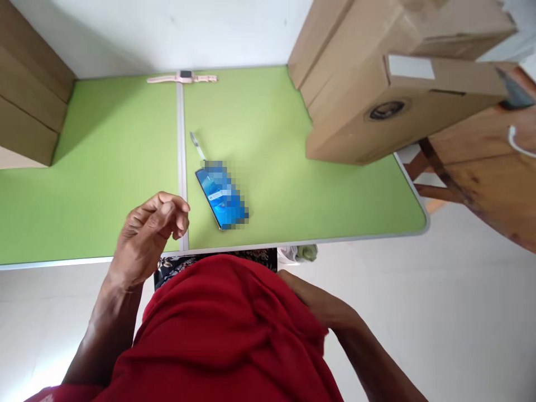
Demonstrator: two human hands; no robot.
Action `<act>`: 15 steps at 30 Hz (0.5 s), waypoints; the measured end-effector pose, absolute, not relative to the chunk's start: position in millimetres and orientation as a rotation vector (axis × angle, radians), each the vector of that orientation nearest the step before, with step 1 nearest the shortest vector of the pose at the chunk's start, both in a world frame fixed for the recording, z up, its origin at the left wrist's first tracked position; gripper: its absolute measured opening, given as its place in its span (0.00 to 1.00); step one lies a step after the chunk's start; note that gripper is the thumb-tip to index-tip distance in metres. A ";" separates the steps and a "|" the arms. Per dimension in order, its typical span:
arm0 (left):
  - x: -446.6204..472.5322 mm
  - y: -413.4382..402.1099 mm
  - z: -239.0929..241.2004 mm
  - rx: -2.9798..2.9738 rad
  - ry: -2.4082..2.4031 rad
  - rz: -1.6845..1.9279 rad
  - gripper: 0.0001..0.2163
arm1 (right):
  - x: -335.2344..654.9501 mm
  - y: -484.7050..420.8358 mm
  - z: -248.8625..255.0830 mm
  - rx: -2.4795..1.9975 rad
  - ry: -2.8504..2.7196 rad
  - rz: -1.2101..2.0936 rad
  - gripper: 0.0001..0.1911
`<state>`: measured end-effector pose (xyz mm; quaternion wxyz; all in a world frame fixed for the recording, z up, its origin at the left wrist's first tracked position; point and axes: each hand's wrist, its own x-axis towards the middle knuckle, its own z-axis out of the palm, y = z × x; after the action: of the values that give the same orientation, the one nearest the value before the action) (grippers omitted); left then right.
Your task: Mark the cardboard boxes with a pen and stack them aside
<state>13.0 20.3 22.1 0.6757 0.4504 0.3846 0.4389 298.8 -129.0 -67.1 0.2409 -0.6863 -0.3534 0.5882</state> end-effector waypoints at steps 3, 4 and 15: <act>-0.8 17.1 13.5 1.100 0.938 1.043 0.12 | 314.1 -117.1 -79.9 -1.830 -1.173 1.748 0.11; -7.0 15.6 10.1 1.122 0.965 1.062 0.12 | 323.0 -114.9 -83.6 -1.864 -1.216 1.730 0.13; -49.2 23.1 -36.9 1.206 1.289 1.185 0.19 | 302.2 -39.2 -13.7 -1.630 -2.021 1.382 0.24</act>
<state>-49.2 23.1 -36.9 0.4863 0.4955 0.5298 0.4871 302.2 -39.2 -13.7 0.1002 -0.5515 -0.6836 0.4674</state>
